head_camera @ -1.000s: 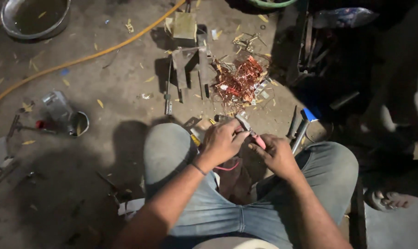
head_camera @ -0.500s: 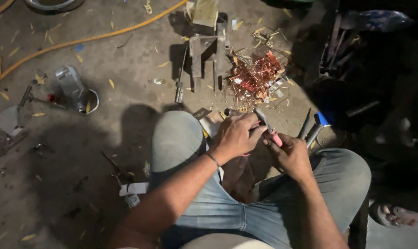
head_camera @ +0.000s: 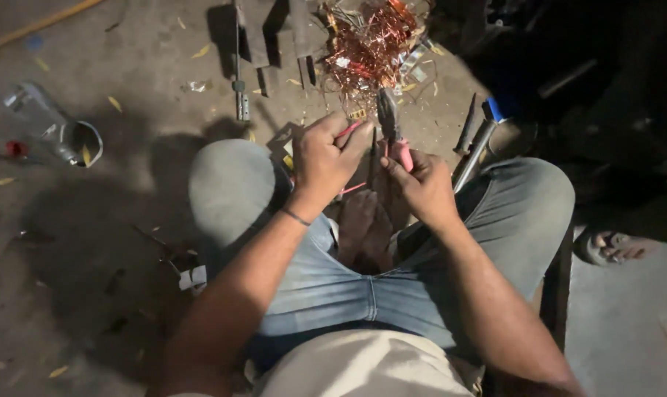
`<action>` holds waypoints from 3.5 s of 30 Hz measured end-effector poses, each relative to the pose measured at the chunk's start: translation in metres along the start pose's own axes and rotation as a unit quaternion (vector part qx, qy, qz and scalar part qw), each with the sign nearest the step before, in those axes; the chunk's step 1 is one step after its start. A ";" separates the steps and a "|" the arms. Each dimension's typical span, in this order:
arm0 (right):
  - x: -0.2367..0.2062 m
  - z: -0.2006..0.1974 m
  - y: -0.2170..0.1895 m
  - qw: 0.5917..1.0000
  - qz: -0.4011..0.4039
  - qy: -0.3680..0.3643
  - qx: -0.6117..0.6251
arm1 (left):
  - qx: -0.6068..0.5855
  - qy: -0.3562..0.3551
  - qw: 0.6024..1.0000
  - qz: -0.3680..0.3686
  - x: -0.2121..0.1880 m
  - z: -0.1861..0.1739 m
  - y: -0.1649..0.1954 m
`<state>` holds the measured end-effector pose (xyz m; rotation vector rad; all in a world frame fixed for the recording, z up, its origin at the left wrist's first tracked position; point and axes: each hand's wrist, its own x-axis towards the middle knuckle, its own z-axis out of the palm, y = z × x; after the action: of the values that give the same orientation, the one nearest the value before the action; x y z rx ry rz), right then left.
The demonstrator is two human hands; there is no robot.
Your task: The person sits on the ground and strips insulation from scrap electrical wire by hand, pulling the insulation off and collecting bare copper wire into a pile on the ground. Later they use pliers to help strip and cut the wire, adding the recovered copper to the pile.
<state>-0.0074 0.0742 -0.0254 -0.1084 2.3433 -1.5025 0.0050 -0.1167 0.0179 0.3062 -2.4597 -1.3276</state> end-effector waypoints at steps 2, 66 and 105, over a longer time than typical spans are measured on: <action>0.001 -0.003 -0.002 0.999 -0.041 0.003 0.029 | -0.027 0.001 0.998 0.049 0.002 -0.003 0.001; -0.018 -0.009 -0.056 0.940 -0.279 0.030 -0.193 | -0.222 -0.152 0.963 0.029 0.003 -0.028 -0.012; -0.012 -0.024 -0.059 0.939 -0.317 0.003 -0.136 | -0.485 -0.264 0.793 -0.256 0.002 -0.011 -0.033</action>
<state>-0.0113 0.0729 0.0391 -1.0149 2.6479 -1.3955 0.0084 -0.1435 -0.0035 0.3644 -1.6710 -3.0226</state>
